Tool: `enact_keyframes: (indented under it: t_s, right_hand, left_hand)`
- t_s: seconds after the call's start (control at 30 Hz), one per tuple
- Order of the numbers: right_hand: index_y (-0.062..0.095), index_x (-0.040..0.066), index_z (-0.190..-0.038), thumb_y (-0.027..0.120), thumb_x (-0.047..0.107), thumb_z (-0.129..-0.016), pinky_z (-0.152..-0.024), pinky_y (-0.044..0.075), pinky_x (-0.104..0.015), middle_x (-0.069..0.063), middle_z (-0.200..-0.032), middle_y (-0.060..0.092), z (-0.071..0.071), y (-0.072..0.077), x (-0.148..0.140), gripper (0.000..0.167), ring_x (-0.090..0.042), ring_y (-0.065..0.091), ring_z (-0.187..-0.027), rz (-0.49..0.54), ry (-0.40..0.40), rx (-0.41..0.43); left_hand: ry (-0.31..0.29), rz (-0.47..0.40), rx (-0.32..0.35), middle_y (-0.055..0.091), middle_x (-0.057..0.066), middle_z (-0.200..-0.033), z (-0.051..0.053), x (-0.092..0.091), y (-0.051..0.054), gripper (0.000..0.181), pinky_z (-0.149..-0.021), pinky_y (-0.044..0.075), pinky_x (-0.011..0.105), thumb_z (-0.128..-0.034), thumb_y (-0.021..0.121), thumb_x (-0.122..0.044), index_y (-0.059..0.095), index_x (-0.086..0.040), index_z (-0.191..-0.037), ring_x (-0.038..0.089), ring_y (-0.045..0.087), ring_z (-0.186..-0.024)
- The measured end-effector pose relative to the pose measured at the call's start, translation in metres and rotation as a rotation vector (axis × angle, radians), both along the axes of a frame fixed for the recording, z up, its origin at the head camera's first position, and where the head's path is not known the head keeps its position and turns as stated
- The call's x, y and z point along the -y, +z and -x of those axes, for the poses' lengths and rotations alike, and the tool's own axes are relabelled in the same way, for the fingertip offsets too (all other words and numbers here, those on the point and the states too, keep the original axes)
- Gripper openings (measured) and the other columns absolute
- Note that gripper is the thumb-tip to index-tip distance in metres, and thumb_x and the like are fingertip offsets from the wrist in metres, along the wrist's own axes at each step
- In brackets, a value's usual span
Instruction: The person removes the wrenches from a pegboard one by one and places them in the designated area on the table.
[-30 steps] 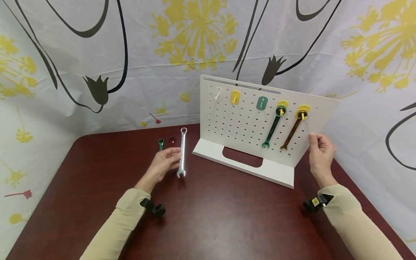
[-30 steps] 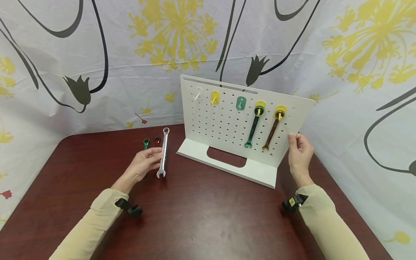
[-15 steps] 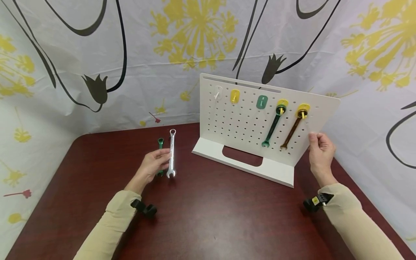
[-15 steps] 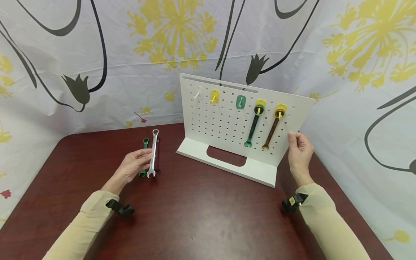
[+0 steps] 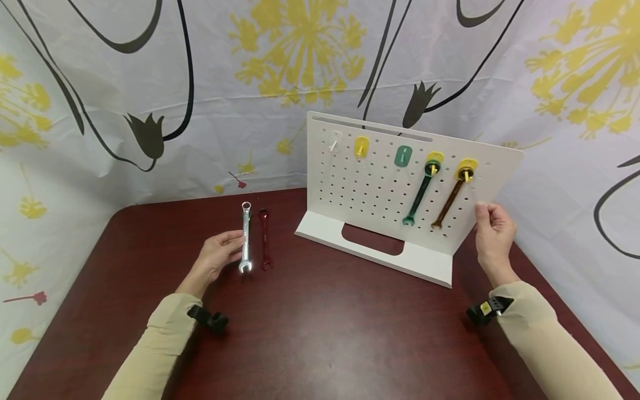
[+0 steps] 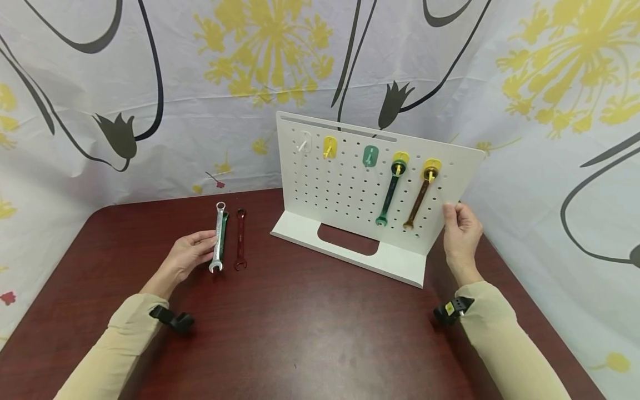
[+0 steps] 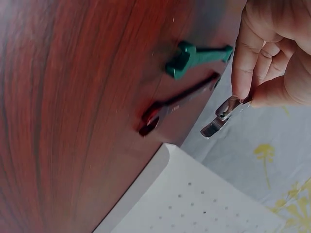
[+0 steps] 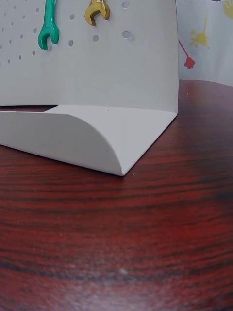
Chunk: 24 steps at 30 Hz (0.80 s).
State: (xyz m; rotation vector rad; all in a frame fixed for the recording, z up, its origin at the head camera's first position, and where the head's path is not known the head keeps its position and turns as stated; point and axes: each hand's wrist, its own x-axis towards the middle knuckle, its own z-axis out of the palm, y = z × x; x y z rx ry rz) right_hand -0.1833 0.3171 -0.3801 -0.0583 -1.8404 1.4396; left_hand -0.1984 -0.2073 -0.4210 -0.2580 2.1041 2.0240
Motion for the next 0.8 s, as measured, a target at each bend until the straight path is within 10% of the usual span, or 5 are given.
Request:
enact_keyframes:
  t_s: [0.8]
  right_hand:
    - [0.056,0.001,-0.069,0.059,0.01,-0.093,-0.044,0.031,-0.014,0.013,-0.053,0.046,0.01,-0.015,-0.013,0.025,0.0,0.039,-0.048,-0.028,-0.029,-0.006]
  left_hand:
    - [0.066,0.074,0.039,0.061,-0.015,-0.075,0.008,0.031,-0.012,0.045,-0.064,0.054,0.014,-0.0935,0.057,-0.011,0.044,0.01,-0.131,-0.004,0.059,-0.071]
